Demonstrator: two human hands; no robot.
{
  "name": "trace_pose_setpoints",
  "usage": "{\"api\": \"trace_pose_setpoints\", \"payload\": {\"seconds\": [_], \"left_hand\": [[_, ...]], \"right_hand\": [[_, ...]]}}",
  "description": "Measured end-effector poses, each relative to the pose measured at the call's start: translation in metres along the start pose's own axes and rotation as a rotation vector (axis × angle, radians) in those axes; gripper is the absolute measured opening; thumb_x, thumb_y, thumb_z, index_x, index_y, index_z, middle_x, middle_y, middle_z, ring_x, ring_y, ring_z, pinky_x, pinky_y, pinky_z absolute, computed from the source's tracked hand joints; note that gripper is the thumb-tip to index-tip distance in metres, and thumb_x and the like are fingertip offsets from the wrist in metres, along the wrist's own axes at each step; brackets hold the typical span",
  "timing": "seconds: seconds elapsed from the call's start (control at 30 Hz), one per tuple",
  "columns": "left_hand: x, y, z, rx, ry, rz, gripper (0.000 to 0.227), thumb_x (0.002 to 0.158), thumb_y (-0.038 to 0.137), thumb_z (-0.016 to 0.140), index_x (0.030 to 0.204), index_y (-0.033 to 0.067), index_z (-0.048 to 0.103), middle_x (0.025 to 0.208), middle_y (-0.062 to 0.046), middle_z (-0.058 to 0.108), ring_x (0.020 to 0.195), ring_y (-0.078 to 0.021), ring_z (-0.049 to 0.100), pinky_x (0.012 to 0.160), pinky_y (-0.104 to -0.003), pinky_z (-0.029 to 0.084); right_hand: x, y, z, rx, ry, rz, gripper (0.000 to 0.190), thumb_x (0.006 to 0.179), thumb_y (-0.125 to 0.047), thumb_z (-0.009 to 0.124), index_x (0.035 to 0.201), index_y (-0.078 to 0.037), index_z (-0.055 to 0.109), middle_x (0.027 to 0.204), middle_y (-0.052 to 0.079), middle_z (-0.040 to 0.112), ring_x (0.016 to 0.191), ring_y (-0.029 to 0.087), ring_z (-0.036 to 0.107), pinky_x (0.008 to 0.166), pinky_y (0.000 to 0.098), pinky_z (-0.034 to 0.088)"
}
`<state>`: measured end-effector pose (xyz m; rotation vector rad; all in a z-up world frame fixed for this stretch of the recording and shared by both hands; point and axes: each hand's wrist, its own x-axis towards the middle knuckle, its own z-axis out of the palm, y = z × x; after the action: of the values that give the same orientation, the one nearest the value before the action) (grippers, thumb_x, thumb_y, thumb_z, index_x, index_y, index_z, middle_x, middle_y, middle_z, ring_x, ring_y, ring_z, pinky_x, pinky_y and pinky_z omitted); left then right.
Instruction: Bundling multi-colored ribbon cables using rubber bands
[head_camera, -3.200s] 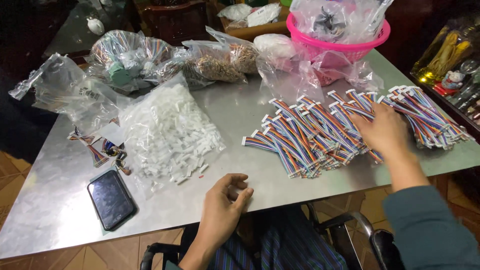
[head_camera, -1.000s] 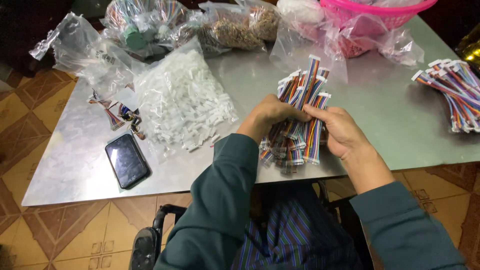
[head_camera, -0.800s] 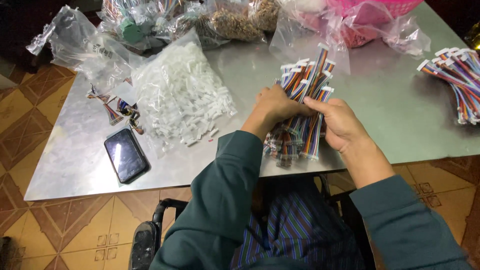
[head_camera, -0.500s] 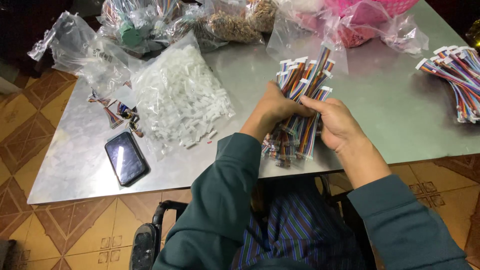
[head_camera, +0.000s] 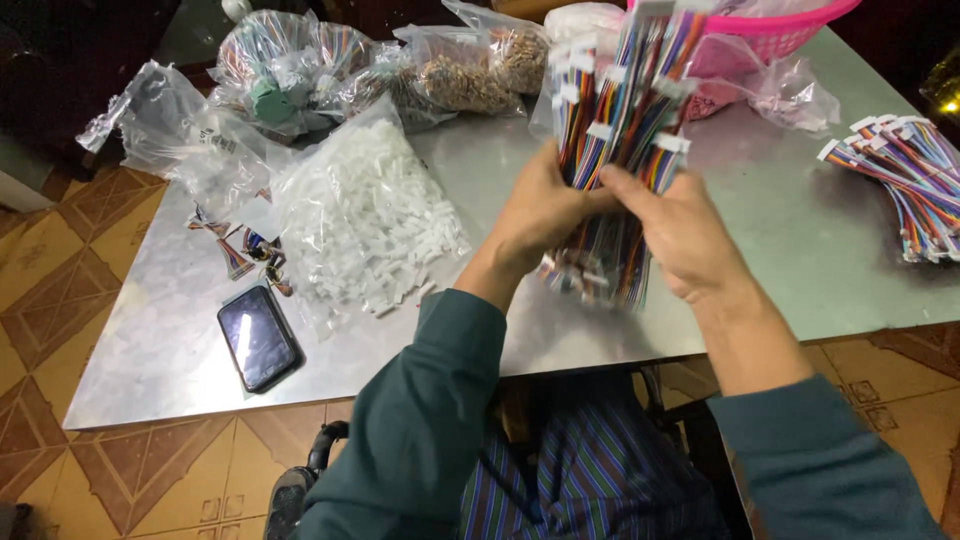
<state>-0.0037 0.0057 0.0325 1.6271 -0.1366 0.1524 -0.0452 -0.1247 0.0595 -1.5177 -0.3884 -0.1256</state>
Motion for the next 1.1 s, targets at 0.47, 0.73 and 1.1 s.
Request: {"api": "trace_pose_setpoints", "payload": {"seconds": [0.47, 0.73, 1.1], "left_hand": [[-0.012, -0.025, -0.017, 0.289, 0.070, 0.323, 0.087, 0.073, 0.017, 0.081, 0.141, 0.0027, 0.028, 0.134, -0.035, 0.044, 0.126, -0.0621, 0.047, 0.108, -0.069, 0.038], [-0.020, -0.021, -0.011, 0.126, -0.069, 0.250, 0.111, 0.074, 0.020, 0.084, 0.158, 0.0086, 0.013, 0.147, -0.036, 0.040, 0.132, -0.0638, 0.042, 0.103, -0.075, 0.042], [-0.031, -0.009, -0.003, 0.220, 0.075, 0.293, 0.081, 0.076, 0.024, 0.070, 0.146, 0.0085, 0.033, 0.129, -0.030, 0.053, 0.125, -0.0585, 0.049, 0.106, -0.070, 0.041]], "right_hand": [[0.017, 0.044, -0.006, -0.062, -0.073, -0.151, 0.024, 0.099, -0.021, 0.076, 0.098, 0.002, 0.070, 0.087, 0.018, 0.073, 0.091, 0.023, 0.071, 0.097, 0.0433, 0.053], [0.012, 0.049, -0.005, -0.087, -0.025, -0.093, 0.037, 0.100, -0.022, 0.073, 0.120, 0.007, 0.062, 0.105, 0.028, 0.073, 0.103, 0.035, 0.072, 0.090, 0.0550, 0.057], [0.005, 0.015, -0.001, -0.287, -0.191, 0.020, 0.060, 0.093, -0.040, 0.075, 0.128, 0.007, 0.061, 0.126, 0.030, 0.067, 0.130, 0.041, 0.058, 0.110, 0.0567, 0.042]]}}
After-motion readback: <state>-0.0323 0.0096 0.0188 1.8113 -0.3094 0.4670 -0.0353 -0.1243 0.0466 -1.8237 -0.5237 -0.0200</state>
